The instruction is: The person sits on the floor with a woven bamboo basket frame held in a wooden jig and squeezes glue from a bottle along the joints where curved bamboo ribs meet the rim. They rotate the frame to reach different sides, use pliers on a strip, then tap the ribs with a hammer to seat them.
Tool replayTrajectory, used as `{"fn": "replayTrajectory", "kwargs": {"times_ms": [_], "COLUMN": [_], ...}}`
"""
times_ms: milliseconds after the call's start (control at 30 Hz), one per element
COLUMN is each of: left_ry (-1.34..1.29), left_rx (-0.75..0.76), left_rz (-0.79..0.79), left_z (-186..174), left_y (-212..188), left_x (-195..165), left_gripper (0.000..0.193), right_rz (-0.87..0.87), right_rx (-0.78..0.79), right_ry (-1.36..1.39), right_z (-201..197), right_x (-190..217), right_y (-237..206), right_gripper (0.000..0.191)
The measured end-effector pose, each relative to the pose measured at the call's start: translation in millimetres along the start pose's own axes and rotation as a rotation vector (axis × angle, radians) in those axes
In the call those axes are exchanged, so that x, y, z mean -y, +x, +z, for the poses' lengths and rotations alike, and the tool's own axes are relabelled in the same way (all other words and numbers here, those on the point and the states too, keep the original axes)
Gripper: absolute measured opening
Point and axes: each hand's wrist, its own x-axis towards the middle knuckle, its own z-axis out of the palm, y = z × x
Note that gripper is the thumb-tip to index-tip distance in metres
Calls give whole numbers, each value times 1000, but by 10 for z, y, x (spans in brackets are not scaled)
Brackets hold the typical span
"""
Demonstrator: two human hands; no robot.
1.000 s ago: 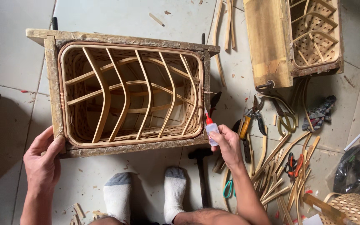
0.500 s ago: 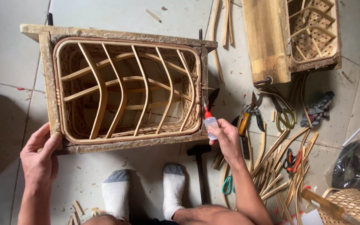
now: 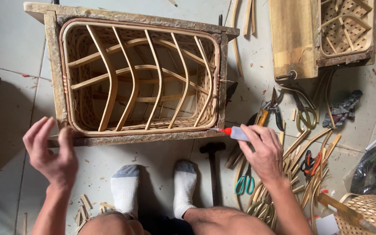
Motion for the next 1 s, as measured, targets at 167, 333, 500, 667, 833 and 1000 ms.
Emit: {"fn": "replayTrajectory", "kwargs": {"times_ms": [167,333,500,667,833,1000], "left_ry": [344,313,331,286,263,290], "left_rx": [170,363,350,350,341,342], "left_rz": [482,537,539,518,549,649], "left_z": [159,301,349,340,327,262], "left_y": [-186,-105,-47,-31,-10,21], "left_x": [-354,-542,-600,-573,-503,-440], "left_gripper": [62,61,55,55,55,58], "right_rz": [-70,-157,-222,-171,-205,-242], "right_rx": [48,90,109,108,97,123], "right_ry": [-65,-118,-159,-60,17,-9], "right_z": [-69,-101,-159,-209,-44,33], "right_x": [-59,-48,-10,135,376,522], "right_y": [86,182,248,284,332,399], "right_gripper": [47,46,43,42,44,42]}}
